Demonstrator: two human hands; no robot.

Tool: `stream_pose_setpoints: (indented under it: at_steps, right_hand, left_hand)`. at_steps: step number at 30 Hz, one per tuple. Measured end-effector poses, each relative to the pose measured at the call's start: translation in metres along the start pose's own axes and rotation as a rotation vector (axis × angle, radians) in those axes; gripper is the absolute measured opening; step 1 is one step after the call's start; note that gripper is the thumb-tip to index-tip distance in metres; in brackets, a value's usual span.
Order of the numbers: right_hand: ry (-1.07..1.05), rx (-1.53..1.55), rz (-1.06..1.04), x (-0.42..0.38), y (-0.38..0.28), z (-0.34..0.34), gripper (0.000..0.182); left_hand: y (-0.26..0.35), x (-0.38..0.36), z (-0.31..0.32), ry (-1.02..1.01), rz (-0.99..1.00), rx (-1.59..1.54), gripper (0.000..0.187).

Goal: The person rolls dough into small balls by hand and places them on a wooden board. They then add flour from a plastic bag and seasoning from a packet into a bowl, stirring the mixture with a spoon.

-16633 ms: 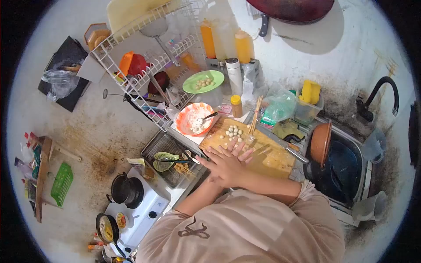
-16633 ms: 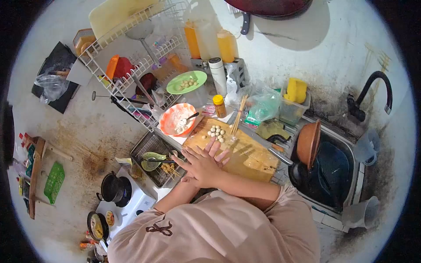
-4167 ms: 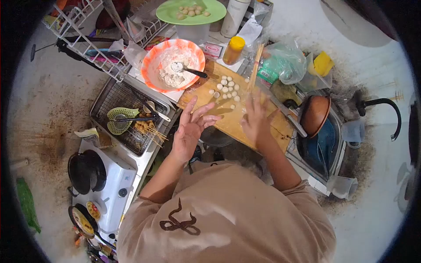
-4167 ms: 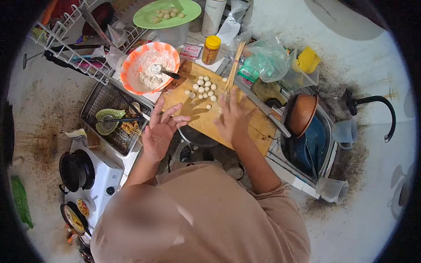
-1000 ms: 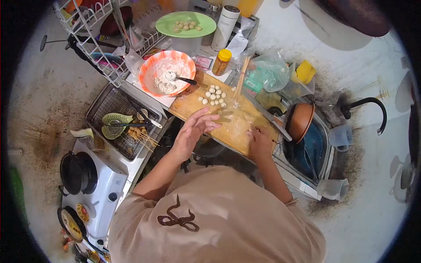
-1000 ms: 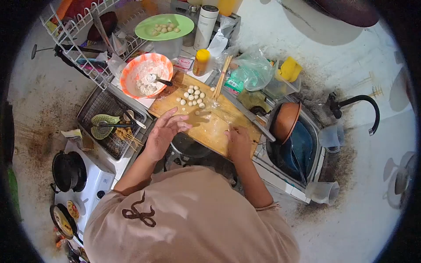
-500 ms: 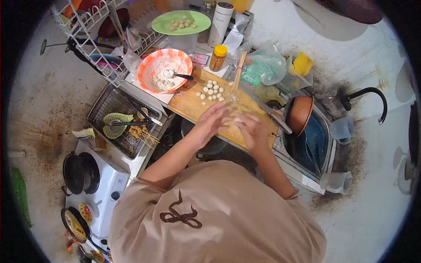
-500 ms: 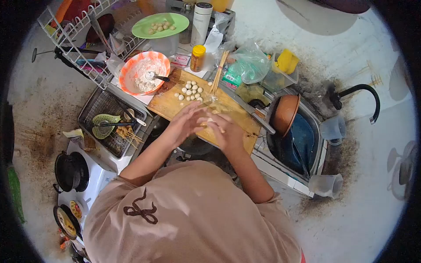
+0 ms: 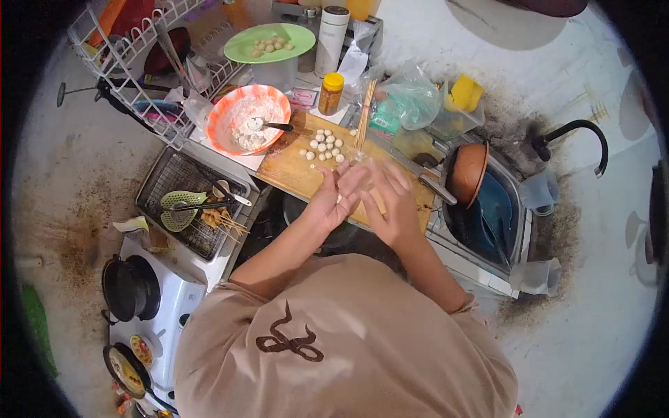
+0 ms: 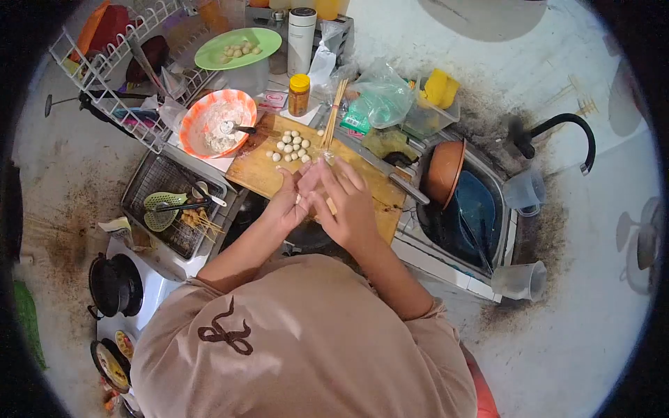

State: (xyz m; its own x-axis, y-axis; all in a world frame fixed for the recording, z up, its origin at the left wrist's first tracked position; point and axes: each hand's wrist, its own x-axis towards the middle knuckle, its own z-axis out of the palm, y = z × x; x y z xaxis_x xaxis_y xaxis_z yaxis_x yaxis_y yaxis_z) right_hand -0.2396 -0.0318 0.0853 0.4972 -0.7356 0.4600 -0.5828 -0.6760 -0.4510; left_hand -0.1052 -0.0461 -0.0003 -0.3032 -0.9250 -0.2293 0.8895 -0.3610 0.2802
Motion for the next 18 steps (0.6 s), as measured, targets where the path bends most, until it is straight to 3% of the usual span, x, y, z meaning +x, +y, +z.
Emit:
stream_pose_setpoints:
  at_steps: [3, 7, 10, 13, 18]
  right_hand:
    - [-0.015, -0.063, -0.062, 0.012, -0.002, 0.011, 0.064]
    - [-0.248, -0.002, -0.065, 0.014, -0.010, 0.034, 0.070]
    - [-0.219, -0.002, -0.196, 0.004, -0.004, 0.042, 0.068]
    - [-0.056, 0.157, 0.019, 0.007, 0.009, 0.042, 0.059]
    - [0.035, 0.246, 0.025, 0.017, 0.014, 0.041, 0.053]
  left_hand:
    - [-0.012, 0.001, 0.006, -0.109, -0.045, 0.000, 0.073]
    - [-0.008, 0.005, 0.023, -0.186, -0.046, -0.053, 0.071]
    - [0.013, 0.003, 0.032, -0.228, -0.001, -0.088, 0.070]
    - [0.007, 0.001, 0.049, -0.137, 0.052, 0.004, 0.072]
    - [-0.003, 0.007, 0.039, -0.158, -0.010, -0.005, 0.071]
